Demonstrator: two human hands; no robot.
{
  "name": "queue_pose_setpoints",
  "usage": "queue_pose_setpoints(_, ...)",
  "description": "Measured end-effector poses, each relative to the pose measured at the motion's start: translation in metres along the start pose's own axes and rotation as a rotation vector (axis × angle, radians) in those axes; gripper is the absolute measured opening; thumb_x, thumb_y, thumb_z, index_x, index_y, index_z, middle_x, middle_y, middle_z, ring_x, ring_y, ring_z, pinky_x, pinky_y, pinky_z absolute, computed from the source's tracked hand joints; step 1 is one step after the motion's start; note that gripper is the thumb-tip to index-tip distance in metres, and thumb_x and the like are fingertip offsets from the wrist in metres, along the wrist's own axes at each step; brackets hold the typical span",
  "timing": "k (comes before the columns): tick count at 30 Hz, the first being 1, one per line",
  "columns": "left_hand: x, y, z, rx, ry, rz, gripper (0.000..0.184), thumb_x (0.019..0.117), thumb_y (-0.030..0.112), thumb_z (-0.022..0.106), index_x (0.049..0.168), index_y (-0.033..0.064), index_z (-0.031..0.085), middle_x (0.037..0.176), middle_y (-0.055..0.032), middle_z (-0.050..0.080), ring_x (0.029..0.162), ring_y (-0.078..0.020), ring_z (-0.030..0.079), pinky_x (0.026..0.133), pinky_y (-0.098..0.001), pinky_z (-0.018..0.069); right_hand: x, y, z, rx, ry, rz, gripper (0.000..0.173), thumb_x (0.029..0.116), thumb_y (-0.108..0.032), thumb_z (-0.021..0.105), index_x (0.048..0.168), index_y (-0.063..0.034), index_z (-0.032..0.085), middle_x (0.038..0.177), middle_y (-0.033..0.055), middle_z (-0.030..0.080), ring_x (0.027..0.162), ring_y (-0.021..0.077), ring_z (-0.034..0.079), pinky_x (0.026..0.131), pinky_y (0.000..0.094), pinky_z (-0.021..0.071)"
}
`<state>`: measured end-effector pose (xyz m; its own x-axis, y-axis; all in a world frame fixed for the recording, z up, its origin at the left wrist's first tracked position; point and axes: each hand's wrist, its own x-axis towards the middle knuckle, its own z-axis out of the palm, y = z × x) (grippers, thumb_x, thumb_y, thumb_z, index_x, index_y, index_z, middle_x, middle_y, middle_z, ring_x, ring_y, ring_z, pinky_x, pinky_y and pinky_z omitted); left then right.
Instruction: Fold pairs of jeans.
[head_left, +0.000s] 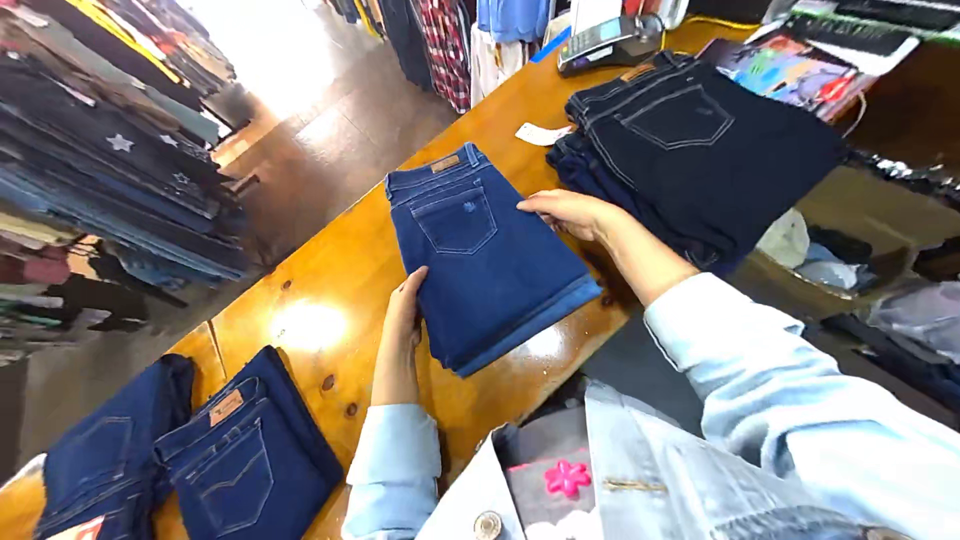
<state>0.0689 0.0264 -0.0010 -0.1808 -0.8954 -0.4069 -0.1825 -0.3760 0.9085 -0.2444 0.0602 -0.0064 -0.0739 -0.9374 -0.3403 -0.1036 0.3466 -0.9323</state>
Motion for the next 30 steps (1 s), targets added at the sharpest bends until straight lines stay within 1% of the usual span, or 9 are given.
queue_pose_setpoints(7,-0.024,0.015,0.016,-0.032,0.145,0.106,0.03,0.1065,0.031,0.051,0.108,0.004,0.065,0.082,-0.0045,0.07,0.071,-0.011,0.069,0.066,-0.0313,0.06,-0.024,-0.014,0.003,0.159,-0.01,-0.08,0.027,0.0984,-0.011,0.063,0.123,-0.0019,0.061,0.091,0.002,0.063,0.069,0.0048,0.055,0.064,0.0221,0.048)
queue_pose_setpoints(11,-0.024,0.0,0.017,0.069,0.104,0.048,0.036,0.1072,0.036,0.051,0.115,0.0032,0.064,0.087,-0.0072,0.07,0.073,-0.0128,0.069,0.069,-0.0336,0.0601,-0.03,-0.003,-0.003,0.111,-0.043,-0.012,0.033,0.098,-0.01,0.064,0.129,-0.001,0.057,0.098,0.0056,0.063,0.074,0.0069,0.057,0.068,0.0243,0.0497)
queue_pose_setpoints(13,-0.024,-0.012,0.009,0.171,0.092,0.059,0.048,0.1062,0.044,0.051,0.129,0.0029,0.058,0.103,-0.0122,0.07,0.088,-0.0172,0.07,0.08,-0.0387,0.0593,-0.034,0.005,-0.001,-0.081,0.024,-0.018,0.039,0.0999,-0.02,0.065,0.133,-0.0022,0.057,0.115,0.0109,0.064,0.092,0.0128,0.06,0.081,0.031,0.0505)
queue_pose_setpoints(15,-0.045,-0.014,-0.007,0.322,0.134,0.075,0.057,0.1073,0.048,0.046,0.136,-0.0015,0.052,0.118,-0.0203,0.064,0.101,-0.0255,0.065,0.091,-0.0459,0.0543,-0.056,0.005,-0.005,-0.306,0.15,-0.062,0.05,0.1039,-0.033,0.06,0.141,-0.0002,0.055,0.139,0.0244,0.056,0.127,0.0353,0.056,0.107,0.0544,0.0431)
queue_pose_setpoints(17,-0.086,-0.02,-0.021,0.48,0.193,0.034,0.055,0.1088,0.045,0.043,0.122,-0.0064,0.057,0.097,-0.0193,0.066,0.083,-0.0251,0.065,0.078,-0.0453,0.0558,-0.099,0.012,-0.006,-0.447,0.276,-0.05,0.049,0.1077,-0.04,0.05,0.137,-0.0014,0.057,0.123,0.0256,0.065,0.111,0.0404,0.065,0.097,0.0608,0.0494)
queue_pose_setpoints(20,-0.135,-0.033,-0.02,0.27,0.02,-0.108,0.035,0.1098,0.023,0.046,0.123,-0.0075,0.057,0.093,-0.0153,0.071,0.08,-0.0202,0.073,0.076,-0.0341,0.0619,-0.153,0.032,0.0,-0.137,0.156,0.093,0.04,0.1114,-0.038,0.041,0.129,-0.0039,0.052,0.081,0.0142,0.07,0.065,0.0244,0.07,0.062,0.0409,0.0606)
queue_pose_setpoints(23,-0.149,-0.039,-0.01,-0.104,0.006,-0.095,0.02,0.1047,0.003,0.048,0.122,-0.0055,0.052,0.098,-0.0134,0.07,0.085,-0.0181,0.072,0.082,-0.0309,0.0606,-0.167,0.047,0.008,0.261,0.011,0.099,0.032,0.1118,-0.03,0.04,0.128,-0.0049,0.05,0.095,0.0138,0.073,0.082,0.0233,0.075,0.078,0.0371,0.0622)
queue_pose_setpoints(27,-0.133,-0.022,-0.001,-0.21,0.151,-0.079,0.033,0.1083,0.025,0.049,0.133,0.004,0.046,0.102,-0.0081,0.066,0.084,-0.0133,0.068,0.077,-0.0313,0.059,-0.148,0.031,0.011,0.342,0.075,0.096,0.036,0.1106,-0.034,0.043,0.128,-0.0032,0.049,0.096,0.0136,0.071,0.08,0.0234,0.076,0.074,0.0376,0.0648)
queue_pose_setpoints(30,-0.111,-0.005,0.012,-0.113,0.186,0.027,0.051,0.1016,0.017,0.062,0.145,0.0048,0.039,0.107,-0.0107,0.067,0.079,-0.011,0.068,0.069,-0.0283,0.0581,-0.136,0.009,0.02,0.205,0.15,0.025,0.045,0.1044,-0.023,0.058,0.142,-0.004,0.042,0.118,0.0158,0.063,0.094,0.0205,0.068,0.081,0.0387,0.0579)
